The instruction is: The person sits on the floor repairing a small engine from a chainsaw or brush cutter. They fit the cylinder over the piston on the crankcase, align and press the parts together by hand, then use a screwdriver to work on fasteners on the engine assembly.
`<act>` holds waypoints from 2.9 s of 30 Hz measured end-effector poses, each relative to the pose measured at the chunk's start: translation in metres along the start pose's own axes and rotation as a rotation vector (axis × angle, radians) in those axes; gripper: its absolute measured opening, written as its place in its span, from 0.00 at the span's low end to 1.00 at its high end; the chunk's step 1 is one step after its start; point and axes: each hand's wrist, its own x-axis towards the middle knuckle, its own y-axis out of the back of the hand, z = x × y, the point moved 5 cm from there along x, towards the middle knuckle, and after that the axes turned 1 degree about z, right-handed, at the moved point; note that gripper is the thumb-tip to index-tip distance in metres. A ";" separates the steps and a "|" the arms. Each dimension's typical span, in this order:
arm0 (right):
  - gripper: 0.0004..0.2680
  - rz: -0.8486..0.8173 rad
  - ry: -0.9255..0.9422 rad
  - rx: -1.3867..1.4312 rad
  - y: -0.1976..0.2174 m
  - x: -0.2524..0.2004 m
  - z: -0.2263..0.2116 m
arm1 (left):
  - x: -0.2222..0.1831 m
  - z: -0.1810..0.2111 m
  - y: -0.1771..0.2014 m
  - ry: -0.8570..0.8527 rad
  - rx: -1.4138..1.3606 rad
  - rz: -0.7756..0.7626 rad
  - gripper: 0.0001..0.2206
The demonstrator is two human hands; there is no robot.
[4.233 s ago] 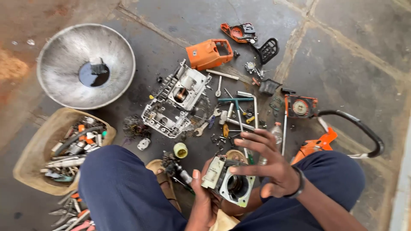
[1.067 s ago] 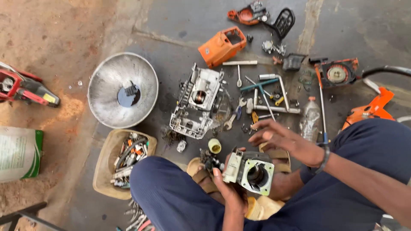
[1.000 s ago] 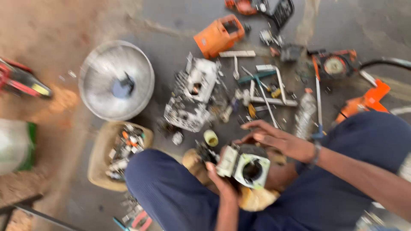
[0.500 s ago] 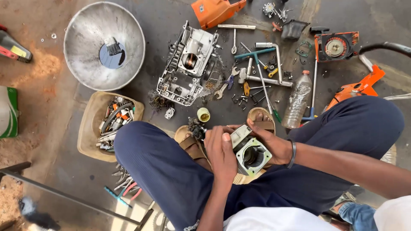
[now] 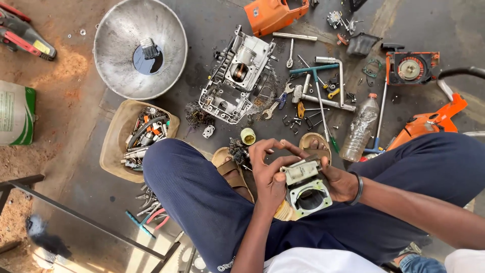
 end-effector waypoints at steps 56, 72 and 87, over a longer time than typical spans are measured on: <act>0.44 0.283 0.747 -0.381 -0.022 -0.007 -0.142 | 0.144 -0.138 0.044 0.258 0.993 -0.339 0.72; 0.44 0.255 0.790 -0.516 -0.052 0.005 -0.167 | 0.156 -0.141 0.063 0.093 0.924 -0.416 0.66; 0.52 0.162 0.419 -0.996 -0.065 0.097 -0.303 | 0.173 -0.133 0.077 0.093 0.855 -0.578 0.65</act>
